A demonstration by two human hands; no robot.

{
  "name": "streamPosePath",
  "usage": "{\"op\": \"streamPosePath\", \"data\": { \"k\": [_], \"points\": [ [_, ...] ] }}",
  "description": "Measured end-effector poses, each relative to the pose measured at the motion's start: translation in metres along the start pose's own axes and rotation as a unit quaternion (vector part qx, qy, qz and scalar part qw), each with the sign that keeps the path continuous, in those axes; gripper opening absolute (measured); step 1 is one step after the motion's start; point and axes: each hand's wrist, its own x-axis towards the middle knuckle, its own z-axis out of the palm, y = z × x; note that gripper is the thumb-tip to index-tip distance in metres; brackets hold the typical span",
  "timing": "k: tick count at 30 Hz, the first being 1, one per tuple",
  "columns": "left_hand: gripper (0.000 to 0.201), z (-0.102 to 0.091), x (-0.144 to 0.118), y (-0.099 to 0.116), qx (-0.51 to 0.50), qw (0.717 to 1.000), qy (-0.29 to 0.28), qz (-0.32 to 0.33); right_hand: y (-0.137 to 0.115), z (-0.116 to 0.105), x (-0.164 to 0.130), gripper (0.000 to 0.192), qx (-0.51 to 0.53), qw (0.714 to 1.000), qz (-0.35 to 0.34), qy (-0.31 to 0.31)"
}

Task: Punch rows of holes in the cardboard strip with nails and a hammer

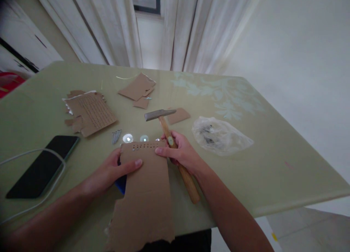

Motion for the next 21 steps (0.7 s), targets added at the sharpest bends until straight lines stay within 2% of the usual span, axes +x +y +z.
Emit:
{"op": "streamPosePath", "data": {
  "k": [5,8,9,11,13,15,17,18,19,21],
  "points": [
    [0.059,0.012,-0.003,-0.011,-0.018,0.999,0.017,0.021,0.002,-0.002,0.003,0.065,-0.002,1.0,-0.012,0.018],
    [0.069,0.009,0.001,-0.015,0.005,0.996,0.029,0.082,0.001,-0.003,0.005,0.065,-0.008,1.0,-0.018,0.019],
    [0.068,0.005,0.004,-0.014,0.02,0.991,0.052,0.119,0.001,-0.002,0.005,0.064,-0.007,1.0,-0.02,0.018],
    [0.061,-0.01,0.011,-0.007,0.075,0.969,0.136,0.191,0.0,-0.002,0.006,0.063,0.0,1.0,-0.025,0.016],
    [0.057,-0.031,0.018,0.005,0.193,0.923,0.249,0.222,0.0,-0.001,0.007,0.061,0.013,0.999,-0.033,0.016],
    [0.047,-0.054,0.022,0.018,0.389,0.846,0.307,0.197,-0.001,0.0,0.007,0.059,0.026,0.999,-0.038,0.017],
    [0.036,-0.071,0.022,0.028,0.551,0.747,0.339,0.156,-0.001,0.001,0.007,0.059,0.035,0.998,-0.041,0.021],
    [0.034,-0.078,0.021,0.031,0.597,0.716,0.339,0.126,-0.001,0.002,0.007,0.059,0.038,0.998,-0.041,0.022],
    [0.033,-0.081,0.019,0.033,0.629,0.695,0.334,0.099,-0.001,0.002,0.007,0.059,0.04,0.998,-0.041,0.022],
    [0.035,-0.084,0.017,0.034,0.664,0.676,0.316,0.053,0.0,0.002,0.008,0.058,0.038,0.998,-0.039,0.016]
  ]
}}
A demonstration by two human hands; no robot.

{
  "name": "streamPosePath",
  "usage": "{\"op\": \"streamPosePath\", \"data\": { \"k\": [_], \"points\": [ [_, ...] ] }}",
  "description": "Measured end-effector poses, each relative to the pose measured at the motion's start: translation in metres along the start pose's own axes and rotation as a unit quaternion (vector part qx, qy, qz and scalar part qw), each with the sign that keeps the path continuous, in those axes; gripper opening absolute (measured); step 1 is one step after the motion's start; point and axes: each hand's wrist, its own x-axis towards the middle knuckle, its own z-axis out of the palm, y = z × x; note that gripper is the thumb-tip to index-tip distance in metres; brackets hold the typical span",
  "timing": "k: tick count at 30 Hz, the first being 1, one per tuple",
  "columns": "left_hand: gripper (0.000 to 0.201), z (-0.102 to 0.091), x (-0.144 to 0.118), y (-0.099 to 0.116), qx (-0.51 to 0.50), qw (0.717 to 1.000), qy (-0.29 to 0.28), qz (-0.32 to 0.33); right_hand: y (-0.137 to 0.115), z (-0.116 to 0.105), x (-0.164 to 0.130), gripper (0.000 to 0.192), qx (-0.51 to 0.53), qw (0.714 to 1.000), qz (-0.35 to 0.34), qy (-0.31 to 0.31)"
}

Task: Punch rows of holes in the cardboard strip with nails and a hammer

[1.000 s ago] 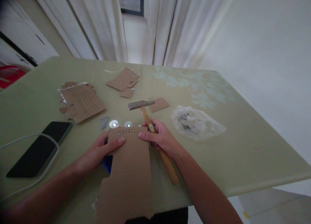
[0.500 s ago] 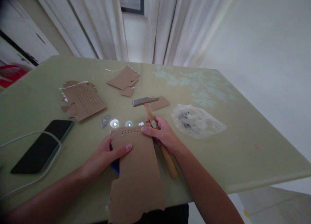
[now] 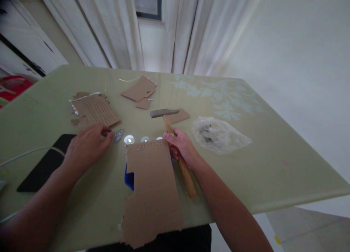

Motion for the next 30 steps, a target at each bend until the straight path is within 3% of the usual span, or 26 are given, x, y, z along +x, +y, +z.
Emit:
{"op": "streamPosePath", "data": {
  "k": [7,22,30],
  "points": [
    [0.039,0.007,0.0,0.001,0.042,0.997,-0.056,-0.024,0.001,-0.001,0.0,0.059,-0.011,1.0,-0.006,0.001],
    [0.041,0.012,0.004,-0.002,0.005,0.999,-0.028,-0.016,0.005,-0.003,0.002,0.058,-0.025,1.0,0.002,-0.007],
    [0.039,0.014,0.004,-0.009,-0.004,1.0,-0.009,0.005,0.008,-0.002,-0.001,0.068,-0.013,0.999,0.028,-0.011]
  ]
}}
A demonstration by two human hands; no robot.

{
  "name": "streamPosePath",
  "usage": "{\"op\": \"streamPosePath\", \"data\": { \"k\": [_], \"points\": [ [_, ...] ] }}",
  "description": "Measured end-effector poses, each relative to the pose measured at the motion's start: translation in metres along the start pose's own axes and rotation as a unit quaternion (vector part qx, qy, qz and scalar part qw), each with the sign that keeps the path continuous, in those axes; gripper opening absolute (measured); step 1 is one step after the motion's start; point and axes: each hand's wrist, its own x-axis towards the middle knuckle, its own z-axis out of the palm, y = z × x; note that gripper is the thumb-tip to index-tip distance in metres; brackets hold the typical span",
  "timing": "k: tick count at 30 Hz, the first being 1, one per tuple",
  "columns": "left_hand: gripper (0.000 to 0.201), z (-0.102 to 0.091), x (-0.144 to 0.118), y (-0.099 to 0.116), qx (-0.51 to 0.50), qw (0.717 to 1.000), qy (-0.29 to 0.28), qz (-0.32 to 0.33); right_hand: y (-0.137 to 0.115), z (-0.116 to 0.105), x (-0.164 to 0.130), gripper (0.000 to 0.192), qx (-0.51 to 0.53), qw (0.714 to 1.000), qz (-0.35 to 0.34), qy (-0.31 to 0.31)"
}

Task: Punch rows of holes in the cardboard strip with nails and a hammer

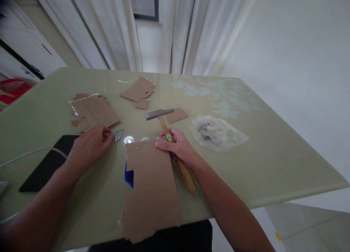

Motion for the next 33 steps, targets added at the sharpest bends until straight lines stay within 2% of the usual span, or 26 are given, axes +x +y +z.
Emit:
{"op": "streamPosePath", "data": {
  "k": [7,11,13,15,17,20,23,25,27,33],
  "points": [
    [0.037,-0.007,-0.004,0.005,0.06,0.998,-0.03,0.003,-0.002,0.006,-0.006,0.065,-0.037,0.999,-0.033,0.007],
    [0.037,-0.01,-0.005,0.004,0.097,0.995,-0.014,0.028,0.001,0.009,-0.008,0.063,-0.047,0.998,-0.048,0.006],
    [0.039,-0.012,-0.006,0.006,0.089,0.996,0.006,0.019,0.002,0.01,-0.008,0.063,-0.051,0.998,-0.048,0.002],
    [0.038,-0.015,-0.007,0.011,0.006,0.999,0.047,0.02,0.004,0.011,-0.008,0.065,-0.049,0.998,-0.044,-0.004],
    [0.035,-0.018,-0.012,0.019,-0.148,0.983,0.097,0.05,0.005,0.013,-0.007,0.067,-0.043,0.998,-0.041,-0.009],
    [0.026,-0.023,-0.025,0.035,-0.355,0.918,0.127,0.121,0.008,0.016,-0.007,0.068,-0.041,0.998,-0.041,-0.013],
    [0.016,-0.025,-0.039,0.049,-0.486,0.857,0.092,0.146,0.009,0.018,-0.008,0.067,-0.056,0.997,-0.051,-0.015],
    [0.014,-0.023,-0.045,0.053,-0.528,0.832,0.057,0.161,0.01,0.018,-0.009,0.066,-0.065,0.996,-0.057,-0.019],
    [0.013,-0.02,-0.046,0.054,-0.537,0.823,0.034,0.183,0.009,0.018,-0.01,0.066,-0.071,0.996,-0.058,-0.021],
    [0.007,-0.012,-0.044,0.051,-0.487,0.844,0.018,0.223,0.006,0.019,-0.011,0.064,-0.076,0.995,-0.061,-0.021]
  ]
}}
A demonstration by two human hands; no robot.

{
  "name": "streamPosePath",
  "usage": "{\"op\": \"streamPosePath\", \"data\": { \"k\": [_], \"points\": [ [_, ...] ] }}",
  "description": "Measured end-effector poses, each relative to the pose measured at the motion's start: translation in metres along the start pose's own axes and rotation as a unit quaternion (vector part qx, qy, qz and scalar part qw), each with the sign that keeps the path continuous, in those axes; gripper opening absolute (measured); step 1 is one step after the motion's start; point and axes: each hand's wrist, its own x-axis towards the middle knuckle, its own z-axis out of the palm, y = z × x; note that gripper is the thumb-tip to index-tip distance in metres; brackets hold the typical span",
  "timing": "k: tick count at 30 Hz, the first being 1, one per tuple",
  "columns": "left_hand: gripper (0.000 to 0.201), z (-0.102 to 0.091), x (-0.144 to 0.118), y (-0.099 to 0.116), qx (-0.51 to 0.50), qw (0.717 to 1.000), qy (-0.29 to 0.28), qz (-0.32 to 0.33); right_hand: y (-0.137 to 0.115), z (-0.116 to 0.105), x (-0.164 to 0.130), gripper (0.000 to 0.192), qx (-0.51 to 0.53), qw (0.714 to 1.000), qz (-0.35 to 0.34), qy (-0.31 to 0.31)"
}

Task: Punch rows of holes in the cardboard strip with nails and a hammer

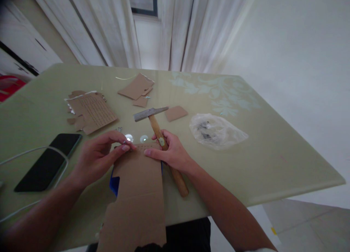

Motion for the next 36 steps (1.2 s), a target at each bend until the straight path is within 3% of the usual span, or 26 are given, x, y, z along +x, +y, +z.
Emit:
{"op": "streamPosePath", "data": {
  "k": [20,36],
  "points": [
    [0.007,-0.0011,0.0003,0.003,0.046,0.998,-0.006,0.031,0.0016,-0.0013,0.0002,0.063,-0.005,1.0,0.0,-0.008],
    [0.005,0.0008,0.0014,0.0062,0.125,0.984,-0.009,0.128,0.0039,-0.0034,0.0031,0.065,-0.006,1.0,-0.008,-0.013]
  ]
}}
